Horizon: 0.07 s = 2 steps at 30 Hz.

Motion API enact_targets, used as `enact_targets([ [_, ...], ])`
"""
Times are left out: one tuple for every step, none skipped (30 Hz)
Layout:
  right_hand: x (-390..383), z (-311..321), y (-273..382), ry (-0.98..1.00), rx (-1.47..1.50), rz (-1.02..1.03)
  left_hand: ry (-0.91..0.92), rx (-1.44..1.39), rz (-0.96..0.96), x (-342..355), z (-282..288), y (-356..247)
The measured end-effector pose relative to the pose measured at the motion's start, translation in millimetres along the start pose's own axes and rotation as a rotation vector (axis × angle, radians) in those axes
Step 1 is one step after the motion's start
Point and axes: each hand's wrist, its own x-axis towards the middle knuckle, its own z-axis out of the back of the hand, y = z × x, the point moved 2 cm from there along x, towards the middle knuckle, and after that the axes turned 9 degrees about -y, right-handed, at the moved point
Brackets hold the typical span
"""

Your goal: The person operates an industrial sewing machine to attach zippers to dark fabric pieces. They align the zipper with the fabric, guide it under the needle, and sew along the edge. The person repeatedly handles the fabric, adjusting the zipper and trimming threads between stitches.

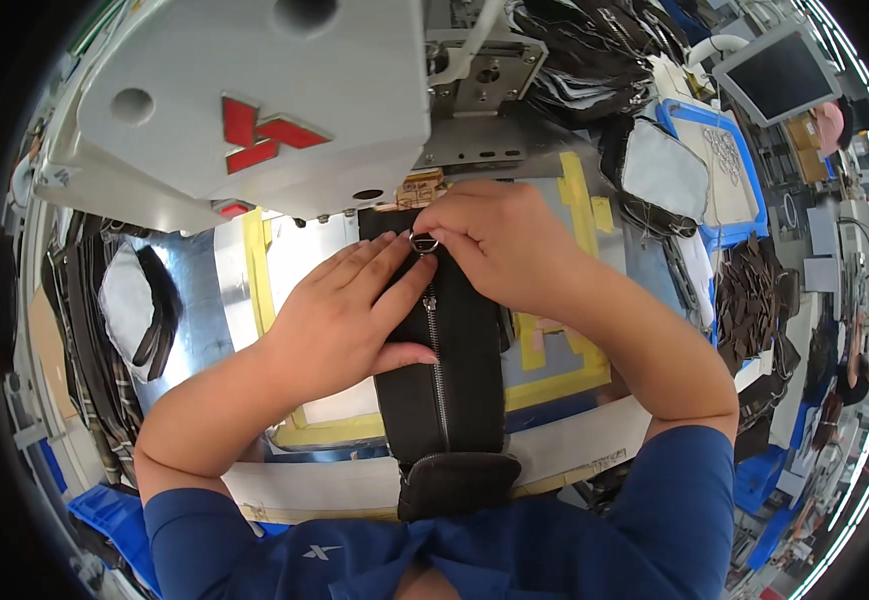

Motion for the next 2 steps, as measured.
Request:
enact_targets([
  [1.4, -1.8, 0.6, 0.009, -0.029, -0.007, 0.001, -0.002, 0.020, -0.7, -1.1, 0.7],
  [1.9, -2.7, 2.1, 0.017, -0.059, -0.015, 0.002, -0.004, 0.040, -1.3, -2.5, 1.4],
])
